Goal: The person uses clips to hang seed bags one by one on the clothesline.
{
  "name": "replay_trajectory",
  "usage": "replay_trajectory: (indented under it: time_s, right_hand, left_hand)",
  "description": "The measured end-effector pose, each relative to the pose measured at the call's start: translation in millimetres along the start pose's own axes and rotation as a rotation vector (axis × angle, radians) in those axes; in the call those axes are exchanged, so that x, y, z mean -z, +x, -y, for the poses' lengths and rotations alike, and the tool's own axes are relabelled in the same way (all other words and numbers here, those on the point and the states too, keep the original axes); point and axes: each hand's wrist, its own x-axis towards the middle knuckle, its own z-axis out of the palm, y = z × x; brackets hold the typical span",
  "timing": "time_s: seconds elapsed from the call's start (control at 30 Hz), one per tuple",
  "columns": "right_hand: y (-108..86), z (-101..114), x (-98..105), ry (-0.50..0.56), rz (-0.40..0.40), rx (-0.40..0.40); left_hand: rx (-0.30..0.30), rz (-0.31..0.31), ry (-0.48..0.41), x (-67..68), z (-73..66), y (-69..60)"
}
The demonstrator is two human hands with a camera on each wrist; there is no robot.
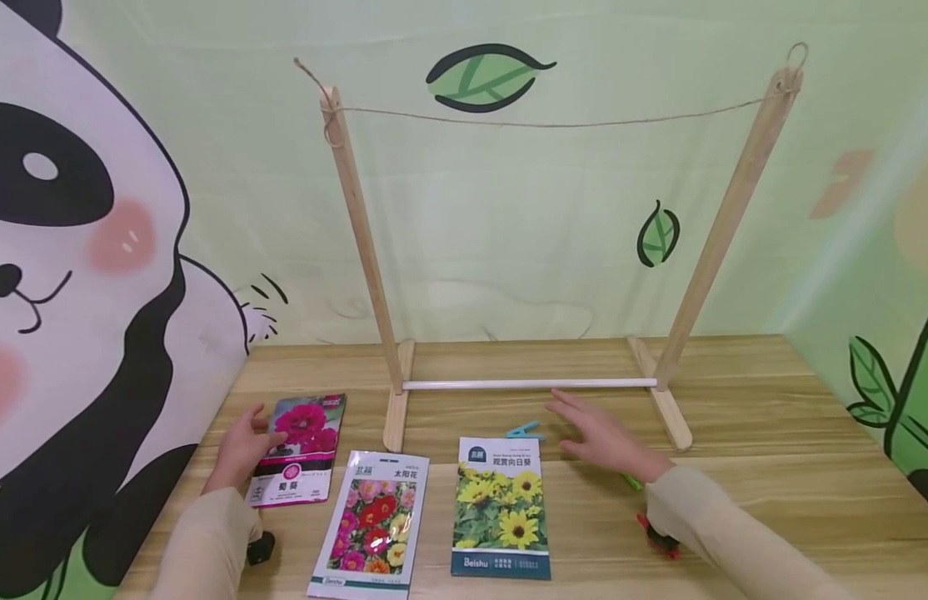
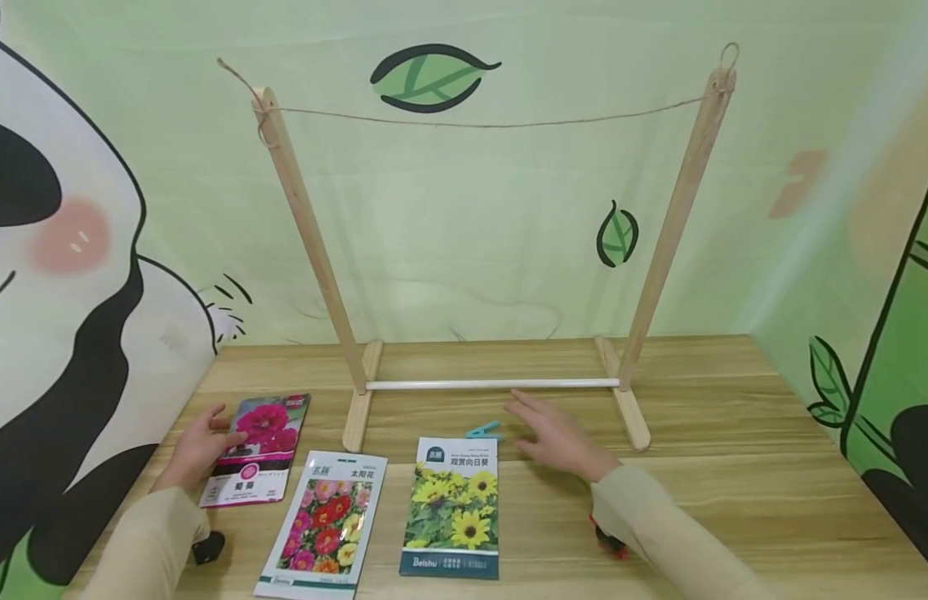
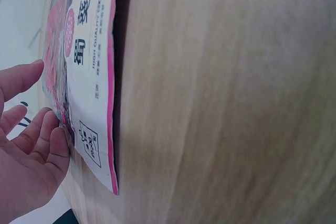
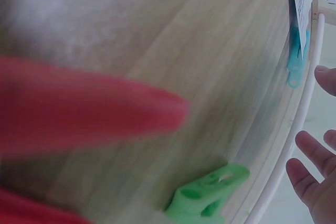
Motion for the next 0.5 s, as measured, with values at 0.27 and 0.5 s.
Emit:
replay_trajectory:
  time_s: [0.27, 0.5]
  right_hand:
    - [5.1, 4.0, -2.8, 0.027, 0.036, -0.009]
    - [9.1, 5.9, -6.5, 0.025, 0.047, -0.005]
  left_hand:
    - [0.012, -0.015, 0.011, -0.9, 0.3, 2.1]
    - [0.005, -0.024, 0.027, -1.1, -0.9, 1.7]
